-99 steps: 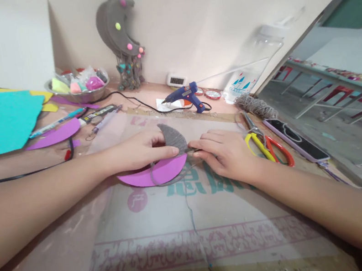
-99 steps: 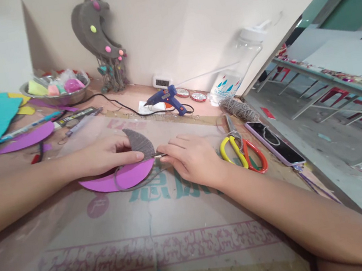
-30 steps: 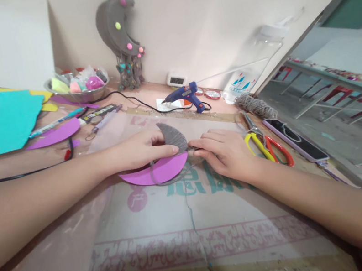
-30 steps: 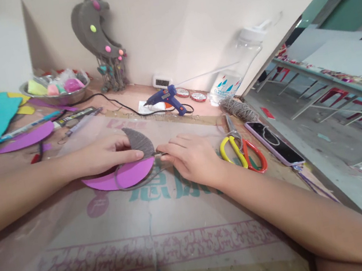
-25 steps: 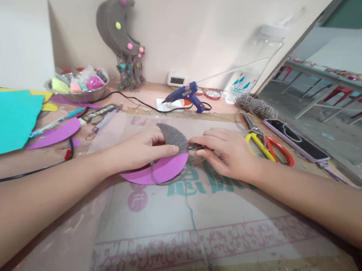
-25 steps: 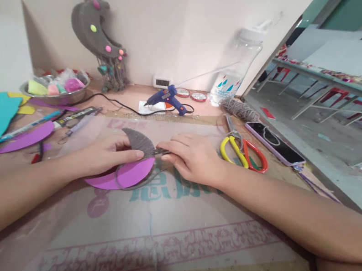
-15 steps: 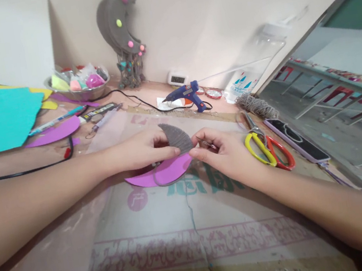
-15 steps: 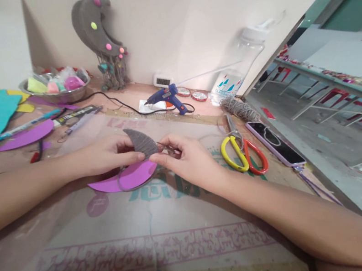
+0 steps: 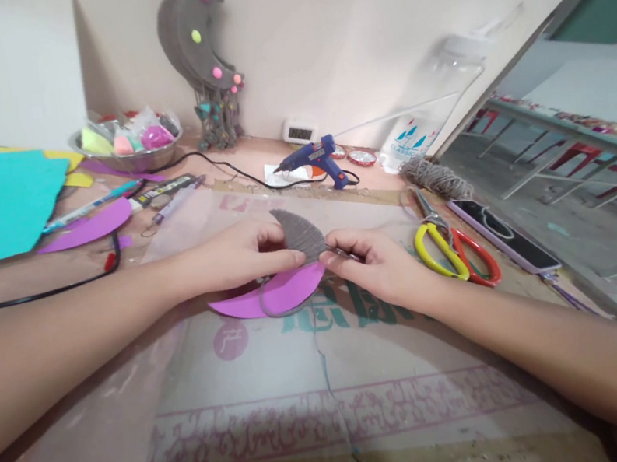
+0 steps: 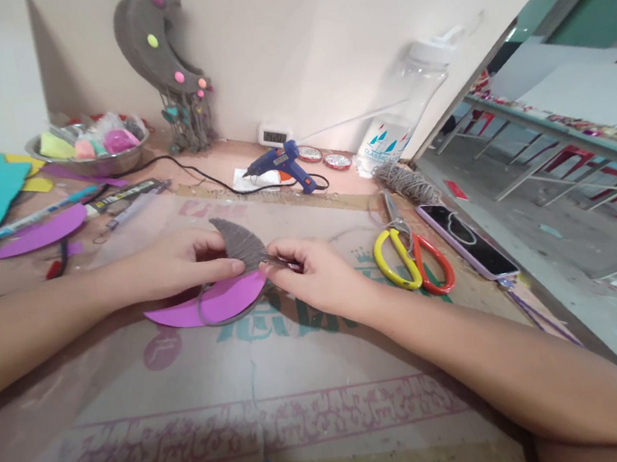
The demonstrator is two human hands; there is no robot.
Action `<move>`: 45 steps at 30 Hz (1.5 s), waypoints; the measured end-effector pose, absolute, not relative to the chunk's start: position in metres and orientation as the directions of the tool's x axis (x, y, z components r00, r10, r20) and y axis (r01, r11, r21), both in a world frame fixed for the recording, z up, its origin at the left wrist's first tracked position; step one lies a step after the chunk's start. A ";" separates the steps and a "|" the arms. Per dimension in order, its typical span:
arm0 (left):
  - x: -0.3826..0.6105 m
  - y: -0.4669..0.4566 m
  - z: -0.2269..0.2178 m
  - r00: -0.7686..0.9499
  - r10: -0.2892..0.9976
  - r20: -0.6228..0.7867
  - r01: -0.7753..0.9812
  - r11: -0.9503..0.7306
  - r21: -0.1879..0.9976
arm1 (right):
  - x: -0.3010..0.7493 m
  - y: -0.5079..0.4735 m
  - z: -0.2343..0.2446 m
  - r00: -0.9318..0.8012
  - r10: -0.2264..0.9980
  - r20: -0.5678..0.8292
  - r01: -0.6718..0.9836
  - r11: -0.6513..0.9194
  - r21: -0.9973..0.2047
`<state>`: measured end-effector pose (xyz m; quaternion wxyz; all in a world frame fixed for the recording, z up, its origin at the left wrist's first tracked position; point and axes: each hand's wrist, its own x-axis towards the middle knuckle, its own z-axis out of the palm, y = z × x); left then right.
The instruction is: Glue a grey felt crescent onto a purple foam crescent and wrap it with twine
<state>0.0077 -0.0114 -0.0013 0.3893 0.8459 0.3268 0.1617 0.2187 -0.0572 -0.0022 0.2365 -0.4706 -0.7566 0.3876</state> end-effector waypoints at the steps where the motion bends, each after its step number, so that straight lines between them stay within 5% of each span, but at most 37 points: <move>1: 0.008 -0.011 -0.002 0.732 0.681 0.022 0.427 -0.483 0.764 | 0.219 -0.057 -0.002 -0.447 0.895 -0.007 0.527 0.257 -0.810; 25: 0.004 -0.006 -0.003 0.727 0.686 0.020 0.400 -0.448 0.800 | 0.218 -0.057 -0.001 -0.459 0.881 0.116 0.490 0.360 -0.794; 28: 0.004 -0.006 0.000 0.725 0.688 0.005 0.402 -0.430 0.808 | 0.225 -0.057 0.003 -0.482 0.835 0.266 0.540 0.522 -0.661; 31: 0.005 -0.007 0.000 0.723 0.691 0.001 0.398 -0.418 0.817 | 0.233 -0.056 0.006 -0.556 0.714 0.426 0.610 0.698 -0.375; 35: 0.006 -0.008 -0.001 0.714 0.700 0.019 0.395 -0.424 0.815 | 0.236 -0.054 0.005 -0.675 0.583 0.453 0.642 0.766 -0.030; 45: 0.005 -0.005 -0.005 0.752 0.658 0.014 0.363 -0.432 0.826 | 0.235 -0.054 0.003 -0.699 0.545 0.462 0.647 0.757 0.086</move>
